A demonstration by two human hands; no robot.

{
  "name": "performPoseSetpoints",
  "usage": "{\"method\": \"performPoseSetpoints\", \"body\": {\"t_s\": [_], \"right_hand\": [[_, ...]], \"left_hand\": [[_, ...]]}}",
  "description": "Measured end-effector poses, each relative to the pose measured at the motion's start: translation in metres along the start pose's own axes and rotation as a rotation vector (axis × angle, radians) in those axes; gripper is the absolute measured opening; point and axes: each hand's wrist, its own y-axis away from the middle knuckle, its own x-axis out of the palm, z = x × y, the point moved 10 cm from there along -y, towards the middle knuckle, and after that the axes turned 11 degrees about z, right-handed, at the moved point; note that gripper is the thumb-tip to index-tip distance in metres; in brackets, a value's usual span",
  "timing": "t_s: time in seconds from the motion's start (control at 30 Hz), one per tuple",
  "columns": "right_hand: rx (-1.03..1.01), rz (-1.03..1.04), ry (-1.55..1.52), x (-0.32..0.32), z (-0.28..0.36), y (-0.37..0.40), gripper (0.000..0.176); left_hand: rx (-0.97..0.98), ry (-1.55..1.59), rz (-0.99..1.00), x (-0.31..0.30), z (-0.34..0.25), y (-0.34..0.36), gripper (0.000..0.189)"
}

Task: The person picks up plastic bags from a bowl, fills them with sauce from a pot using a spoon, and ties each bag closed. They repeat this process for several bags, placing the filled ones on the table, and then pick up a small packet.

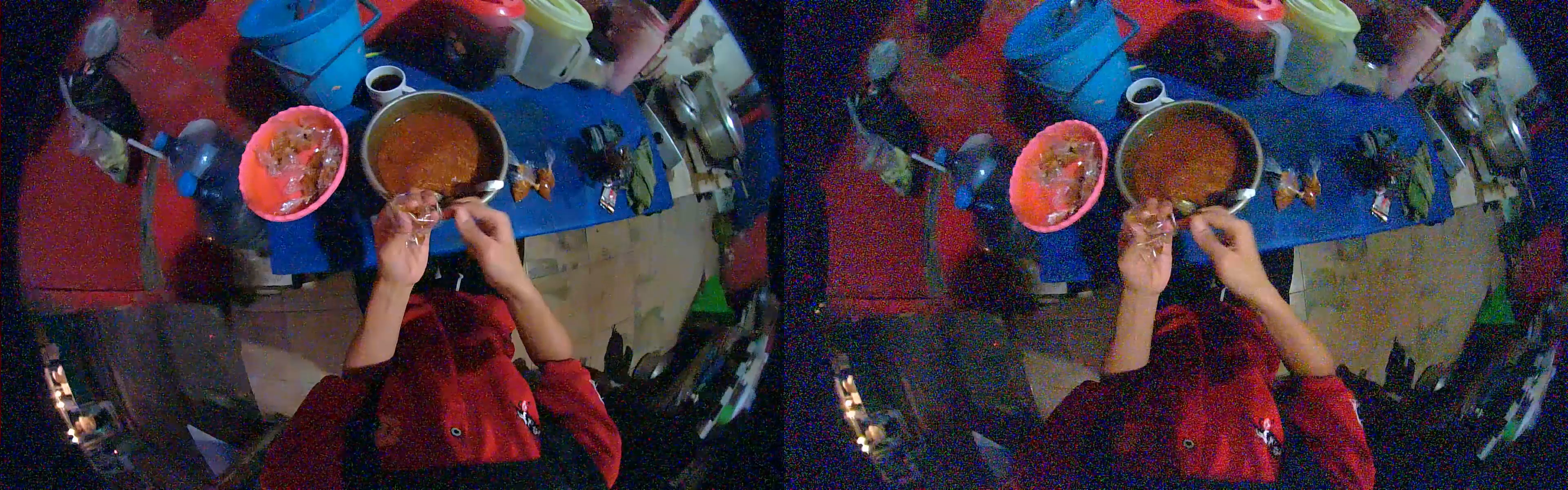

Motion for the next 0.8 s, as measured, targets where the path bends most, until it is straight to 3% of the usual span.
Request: {"method": "performPoseSetpoints", "body": {"t_s": [0.03, 0.07, 0.1, 0.13, 0.17, 0.2, 0.27, 0.33, 0.37, 0.4, 0.47, 0.53, 0.63, 0.7, 0.8], "right_hand": [[0.002, 0.079, -0.077, 0.014, 0.007, 0.000, 0.013], [-0.121, 0.111, -0.045, 0.018, 0.025, 0.000, 0.013], [-0.123, 0.103, -0.045, 0.013, 0.030, 0.001, 0.013], [-0.080, 0.084, 0.000, 0.007, 0.031, 0.001, 0.012], [-0.037, 0.066, 0.044, 0.003, 0.030, 0.000, 0.012], [-0.218, -0.036, 0.054, -0.010, 0.044, -0.001, 0.010], [-0.405, -0.155, 0.296, -0.020, 0.095, 0.003, 0.014], [-0.518, 0.046, 0.525, 0.015, 0.114, 0.003, 0.021], [-0.506, 0.143, 0.605, 0.023, 0.093, 0.006, 0.019], [-0.477, 0.242, 0.682, 0.028, 0.077, 0.004, 0.017], [-0.458, 0.032, 0.514, -0.009, 0.073, 0.003, 0.014], [-0.409, 0.024, 0.406, -0.010, 0.076, 0.011, 0.014], [-0.310, 0.190, 0.226, 0.013, 0.079, 0.034, 0.014], [-0.276, 0.164, 0.267, 0.003, 0.079, 0.045, 0.012], [-0.250, 0.104, 0.280, -0.002, 0.077, 0.056, 0.009]], "left_hand": [[0.008, -0.134, 0.005, -0.003, 0.001, 0.002, 0.022], [0.019, -0.267, 0.012, -0.003, 0.002, 0.004, 0.018], [-0.002, -0.412, -0.096, -0.005, -0.002, 0.009, 0.011], [-0.010, -0.412, -0.097, -0.005, -0.004, 0.012, 0.011], [-0.073, -0.616, -0.120, -0.007, -0.009, 0.016, 0.010], [-0.141, -0.820, -0.142, -0.011, -0.013, 0.020, 0.010], [-0.131, -0.906, -0.091, -0.010, -0.016, 0.023, 0.010], [0.086, -1.272, 0.198, 0.031, -0.025, 0.022, 0.010], [0.025, -1.332, 0.184, 0.026, -0.019, 0.031, 0.010], [0.023, -1.333, 0.193, 0.034, -0.017, 0.036, 0.010], [-0.108, -1.164, 0.024, 0.030, -0.009, 0.038, 0.011], [-0.127, -1.224, 0.020, 0.031, -0.014, 0.040, 0.012], [-0.023, -1.194, 0.105, 0.038, -0.021, 0.050, 0.010], [-0.229, -1.285, -0.024, 0.023, -0.018, 0.064, 0.011], [-0.376, -1.362, 0.014, 0.020, -0.009, 0.078, 0.016]]}}
